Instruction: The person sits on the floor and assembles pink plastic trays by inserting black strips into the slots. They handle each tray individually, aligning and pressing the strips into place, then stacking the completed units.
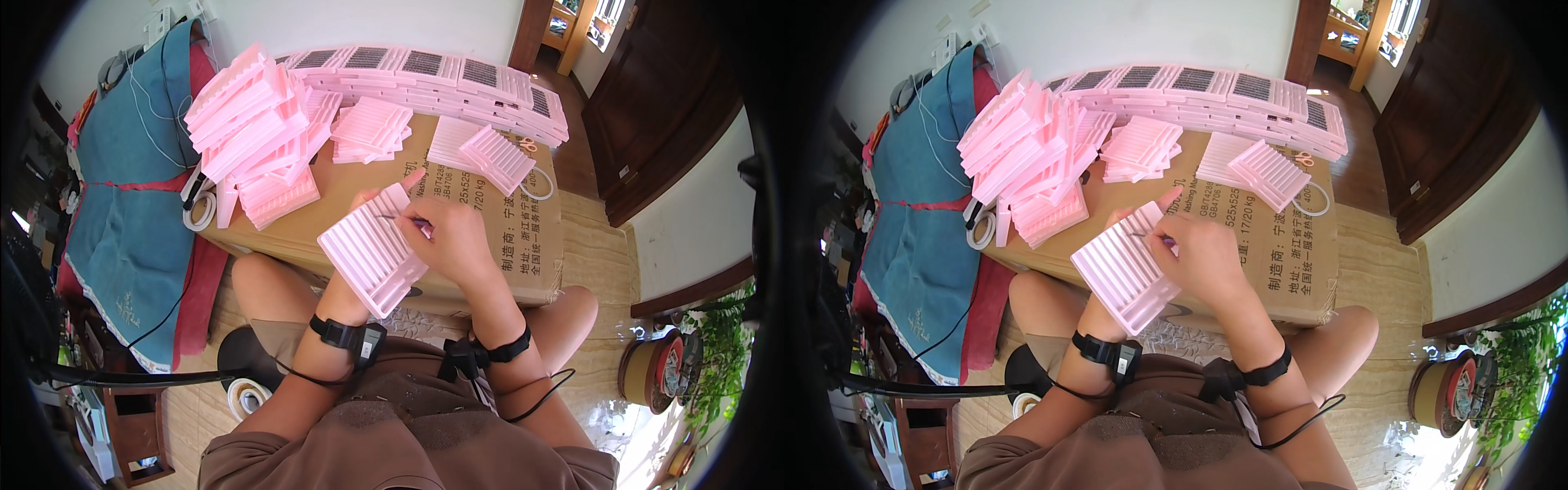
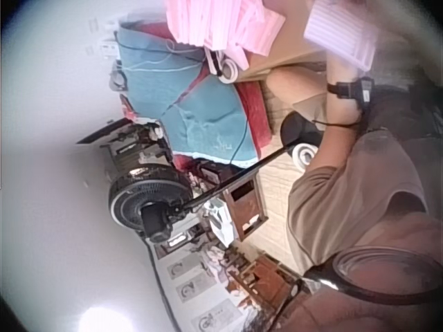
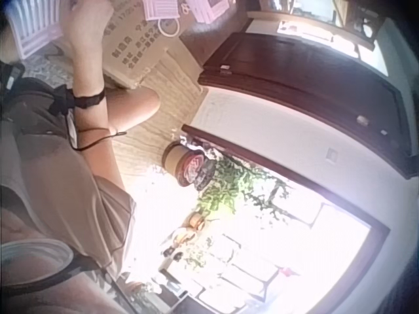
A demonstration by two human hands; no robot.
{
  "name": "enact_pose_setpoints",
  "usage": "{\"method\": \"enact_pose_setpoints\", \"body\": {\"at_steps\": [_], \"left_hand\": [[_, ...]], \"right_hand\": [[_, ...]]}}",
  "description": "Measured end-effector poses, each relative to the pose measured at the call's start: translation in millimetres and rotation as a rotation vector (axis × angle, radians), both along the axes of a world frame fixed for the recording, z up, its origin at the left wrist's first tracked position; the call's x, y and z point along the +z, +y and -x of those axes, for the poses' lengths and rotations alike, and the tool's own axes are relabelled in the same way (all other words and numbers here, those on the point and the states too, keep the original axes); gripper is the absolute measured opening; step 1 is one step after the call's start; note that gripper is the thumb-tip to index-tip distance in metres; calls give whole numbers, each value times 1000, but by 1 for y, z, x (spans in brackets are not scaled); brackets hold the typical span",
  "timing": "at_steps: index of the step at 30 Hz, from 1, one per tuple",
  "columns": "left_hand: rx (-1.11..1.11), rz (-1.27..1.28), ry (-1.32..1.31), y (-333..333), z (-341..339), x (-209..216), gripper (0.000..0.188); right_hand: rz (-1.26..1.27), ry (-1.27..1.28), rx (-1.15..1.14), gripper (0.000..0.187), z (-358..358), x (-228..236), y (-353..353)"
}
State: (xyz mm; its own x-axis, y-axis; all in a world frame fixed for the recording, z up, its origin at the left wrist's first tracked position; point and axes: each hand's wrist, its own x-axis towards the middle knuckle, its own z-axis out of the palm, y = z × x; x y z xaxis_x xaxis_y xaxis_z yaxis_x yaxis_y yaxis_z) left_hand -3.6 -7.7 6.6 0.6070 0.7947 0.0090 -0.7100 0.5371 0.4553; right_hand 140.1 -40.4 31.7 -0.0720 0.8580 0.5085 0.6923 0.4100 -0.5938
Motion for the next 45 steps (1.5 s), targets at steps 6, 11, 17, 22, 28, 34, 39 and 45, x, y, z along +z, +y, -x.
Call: {"method": "enact_pose_setpoints", "body": {"at_steps": [6,11,17,22,28,34,39,45], "left_hand": [[4,-7,37,7,-4,1,65],[-116,-19,-40,10,3,-5,67],[-7,-40,-84,6,7,-9,65],[-12,10,-295,35,36,-15,64],[49,-10,-201,19,33,-3,65],[31,20,-9,-1,19,20,62],[49,-38,63,-12,12,30,58],[77,-51,80,-16,12,35,60]], "right_hand": [[-23,5,-8,11,2,5,6],[17,-48,13,10,3,1,5],[68,46,155,13,-11,-1,-2],[683,-169,518,17,-58,4,-9],[620,186,393,19,-53,2,-8],[134,181,101,15,-9,5,2],[77,-1,36,13,-5,7,6],[156,103,124,12,-12,10,1]]}}
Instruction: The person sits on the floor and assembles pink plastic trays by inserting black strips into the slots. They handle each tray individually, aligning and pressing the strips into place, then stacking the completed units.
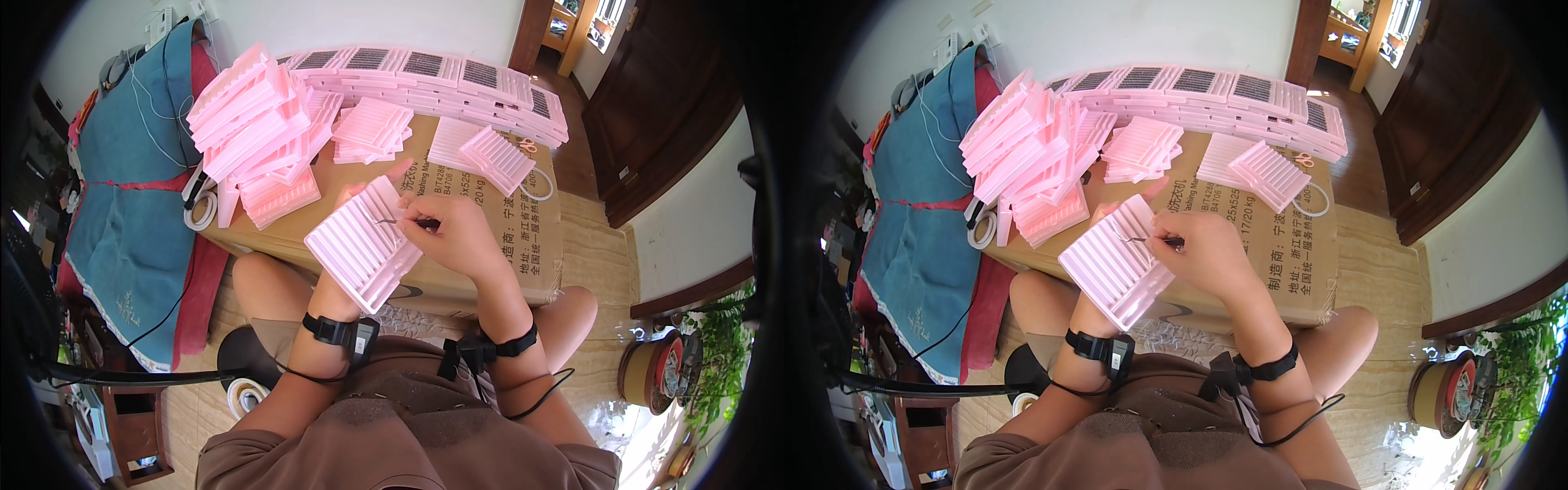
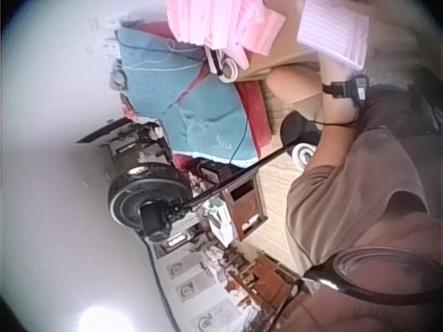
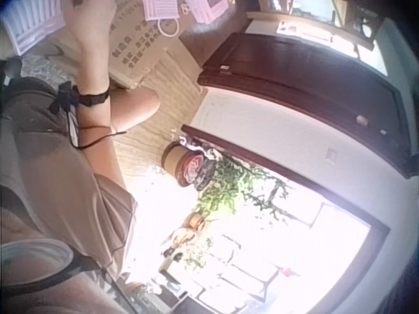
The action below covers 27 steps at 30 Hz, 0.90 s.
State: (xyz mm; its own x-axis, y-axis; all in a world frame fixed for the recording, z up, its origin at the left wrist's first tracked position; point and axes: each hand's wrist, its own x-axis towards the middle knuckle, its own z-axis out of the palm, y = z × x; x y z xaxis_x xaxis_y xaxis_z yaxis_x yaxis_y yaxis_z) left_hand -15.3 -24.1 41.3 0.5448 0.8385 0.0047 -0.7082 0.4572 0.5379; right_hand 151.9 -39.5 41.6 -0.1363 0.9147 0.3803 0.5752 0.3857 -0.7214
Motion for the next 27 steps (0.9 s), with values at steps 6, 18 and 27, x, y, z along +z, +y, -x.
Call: {"method": "enact_pose_setpoints", "body": {"at_steps": [6,18,27], "left_hand": [[-1,14,4,0,-2,-4,62],[-5,-62,-348,38,31,-34,67],[-72,-54,-269,25,17,-29,74]], "right_hand": [[-80,-40,-36,13,5,0,-1],[524,-311,393,33,-49,-2,-16],[346,205,-43,28,-15,-44,9]]}}
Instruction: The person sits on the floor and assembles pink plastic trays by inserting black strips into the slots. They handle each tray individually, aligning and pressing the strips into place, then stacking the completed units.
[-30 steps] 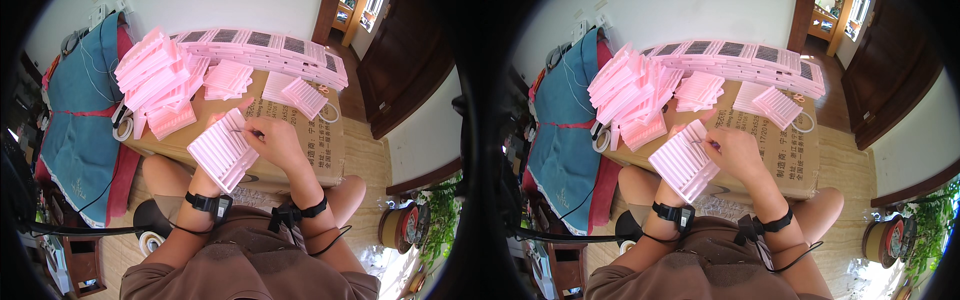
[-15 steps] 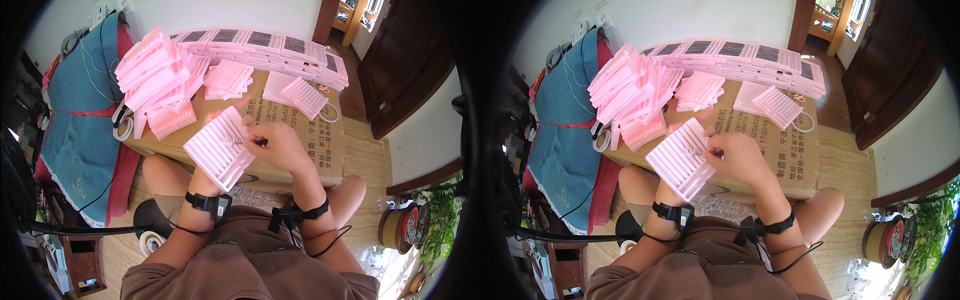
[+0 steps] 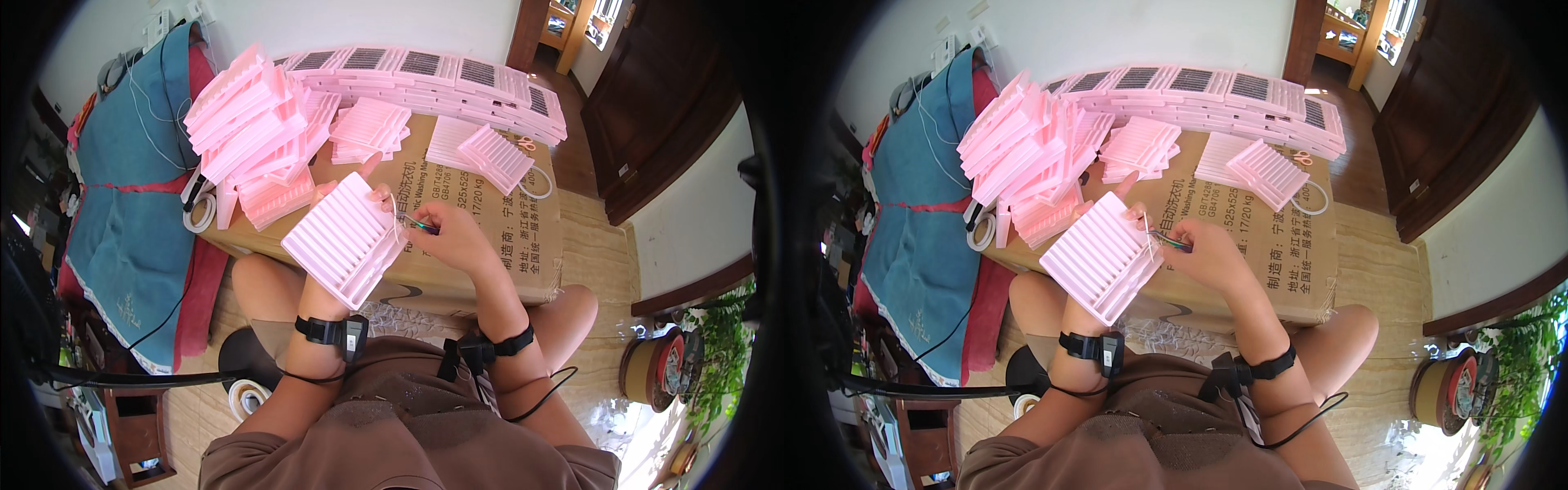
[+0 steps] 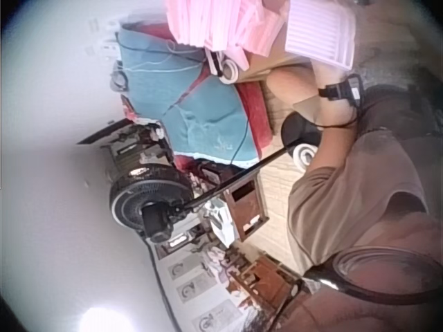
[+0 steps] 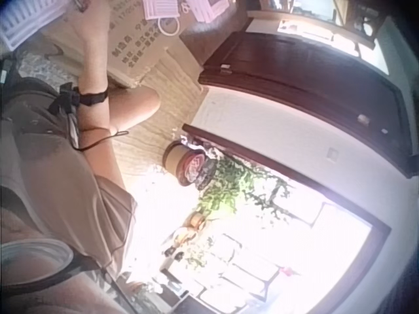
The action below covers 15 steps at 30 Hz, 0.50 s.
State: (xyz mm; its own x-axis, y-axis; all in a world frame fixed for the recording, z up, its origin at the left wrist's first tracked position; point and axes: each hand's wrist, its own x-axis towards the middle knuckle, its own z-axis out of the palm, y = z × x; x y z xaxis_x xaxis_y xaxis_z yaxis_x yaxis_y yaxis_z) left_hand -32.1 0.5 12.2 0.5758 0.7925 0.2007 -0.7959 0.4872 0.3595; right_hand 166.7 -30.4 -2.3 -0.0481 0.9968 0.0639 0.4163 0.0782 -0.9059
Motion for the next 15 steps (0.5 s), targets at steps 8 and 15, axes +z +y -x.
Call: {"method": "enact_pose_setpoints", "body": {"at_steps": [8,15], "left_hand": [[67,83,-33,4,9,1,63],[80,-44,-12,11,11,-2,64]], "right_hand": [[210,-322,434,32,-33,19,-15],[114,-715,242,40,-35,9,-32]]}}
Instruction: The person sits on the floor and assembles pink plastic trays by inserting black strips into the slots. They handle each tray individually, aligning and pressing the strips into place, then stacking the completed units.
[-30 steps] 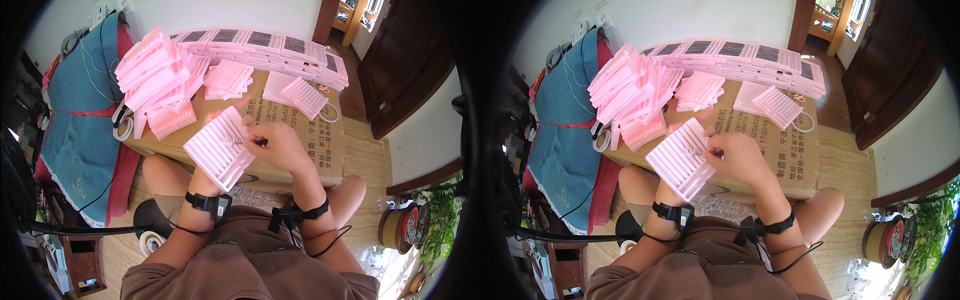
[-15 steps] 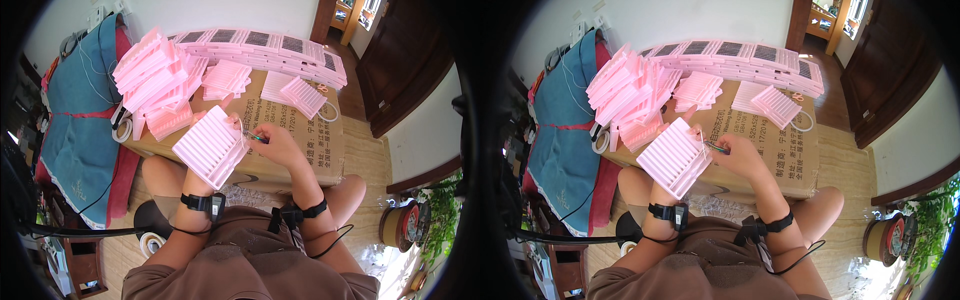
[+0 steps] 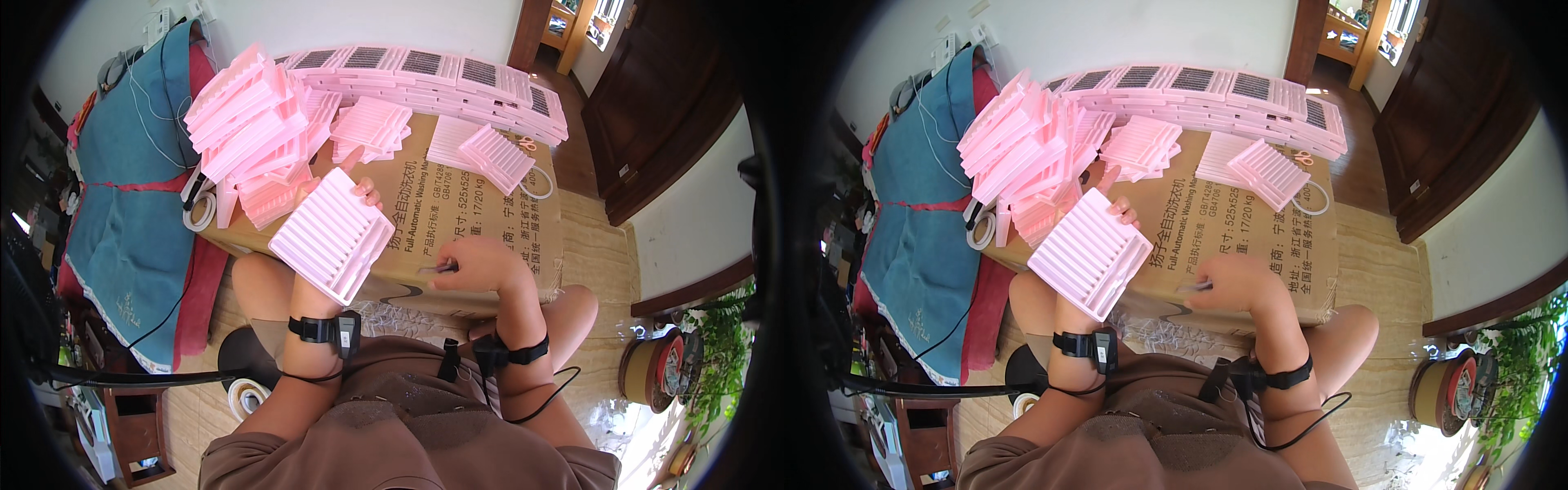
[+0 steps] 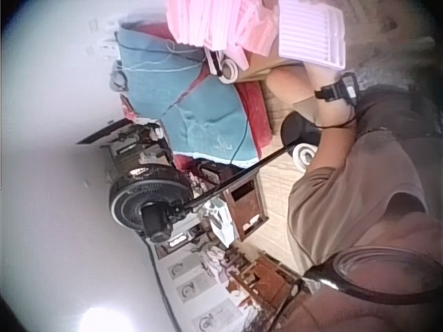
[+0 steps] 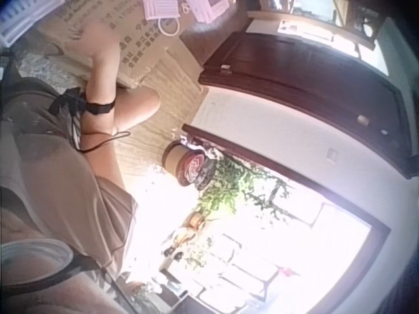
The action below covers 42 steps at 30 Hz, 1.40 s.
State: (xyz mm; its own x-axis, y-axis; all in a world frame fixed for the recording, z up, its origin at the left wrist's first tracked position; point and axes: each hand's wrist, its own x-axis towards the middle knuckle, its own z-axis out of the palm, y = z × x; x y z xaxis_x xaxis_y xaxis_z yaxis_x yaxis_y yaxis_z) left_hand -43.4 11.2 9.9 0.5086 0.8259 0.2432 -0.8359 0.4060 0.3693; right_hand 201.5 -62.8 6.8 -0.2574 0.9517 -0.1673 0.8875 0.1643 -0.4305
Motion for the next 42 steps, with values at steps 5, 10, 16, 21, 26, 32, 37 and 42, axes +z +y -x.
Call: {"method": "enact_pose_setpoints", "body": {"at_steps": [5,10,16,21,26,32,37,42], "left_hand": [[-18,32,-20,0,-4,0,63],[-75,97,-9,-6,-22,-2,67],[-166,205,39,11,-23,-17,92],[-110,70,-70,26,-20,-33,87],[40,26,333,26,-26,-42,54],[115,-22,525,16,-35,-44,38],[152,-65,677,6,-42,-42,30],[160,-75,673,4,-44,-41,29]], "right_hand": [[-83,-60,-101,37,0,-2,6],[10,679,-299,37,22,7,25],[59,861,-434,29,12,-7,32],[-87,907,-545,25,-9,-22,36],[-456,617,-646,28,2,-20,36],[-711,416,-477,17,21,9,26],[-714,232,-400,11,31,23,28],[-666,195,-410,12,31,24,28]]}}
